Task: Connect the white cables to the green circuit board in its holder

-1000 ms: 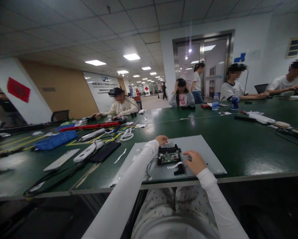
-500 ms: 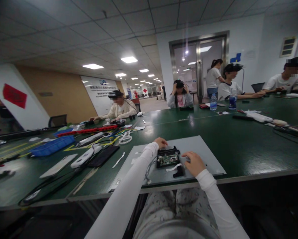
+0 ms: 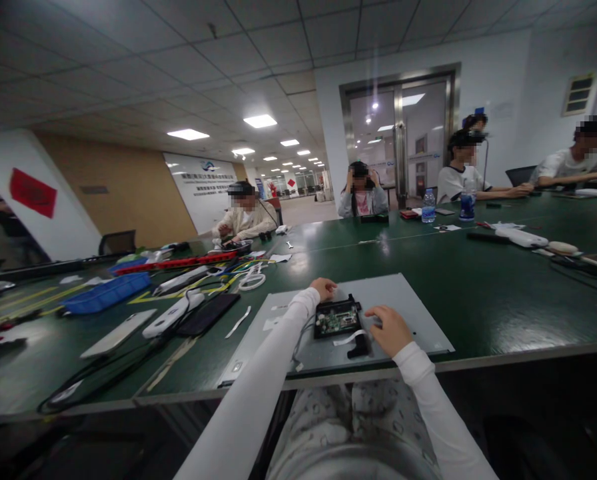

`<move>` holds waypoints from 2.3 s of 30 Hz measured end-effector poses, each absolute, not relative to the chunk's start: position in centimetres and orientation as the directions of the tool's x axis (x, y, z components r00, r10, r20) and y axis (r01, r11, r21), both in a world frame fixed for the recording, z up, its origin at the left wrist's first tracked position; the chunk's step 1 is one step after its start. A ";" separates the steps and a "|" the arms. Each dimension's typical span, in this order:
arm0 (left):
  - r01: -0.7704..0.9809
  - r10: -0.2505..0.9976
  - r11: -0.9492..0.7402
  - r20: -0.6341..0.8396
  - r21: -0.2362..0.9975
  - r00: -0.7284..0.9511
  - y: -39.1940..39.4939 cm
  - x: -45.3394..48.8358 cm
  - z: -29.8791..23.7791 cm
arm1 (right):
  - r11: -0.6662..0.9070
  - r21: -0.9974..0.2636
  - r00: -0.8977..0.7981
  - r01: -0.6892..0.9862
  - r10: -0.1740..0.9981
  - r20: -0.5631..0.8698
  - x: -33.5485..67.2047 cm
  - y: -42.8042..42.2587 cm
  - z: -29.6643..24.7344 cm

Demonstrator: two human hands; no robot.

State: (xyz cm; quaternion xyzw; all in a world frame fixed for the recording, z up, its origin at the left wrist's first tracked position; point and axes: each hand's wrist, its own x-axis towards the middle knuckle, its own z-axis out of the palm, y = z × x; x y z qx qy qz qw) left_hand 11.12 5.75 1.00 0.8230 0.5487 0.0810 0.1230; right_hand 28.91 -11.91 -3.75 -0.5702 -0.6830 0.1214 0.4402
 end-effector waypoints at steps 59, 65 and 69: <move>0.074 0.952 -0.049 0.024 0.996 0.305 -6.7 2.1 5.3 | 0.709 -0.357 -0.203 0.609 0.574 0.793 18.3 -14.7 0.3; 0.070 0.941 -0.052 0.025 0.996 0.337 -5.5 0.8 4.0 | 0.686 -0.355 -0.189 0.635 0.584 0.790 18.2 -14.8 -0.1; 0.142 0.952 -0.083 0.036 0.986 0.304 -4.6 0.1 3.3 | 0.677 -0.351 -0.196 0.647 0.592 0.782 17.6 -14.2 -0.3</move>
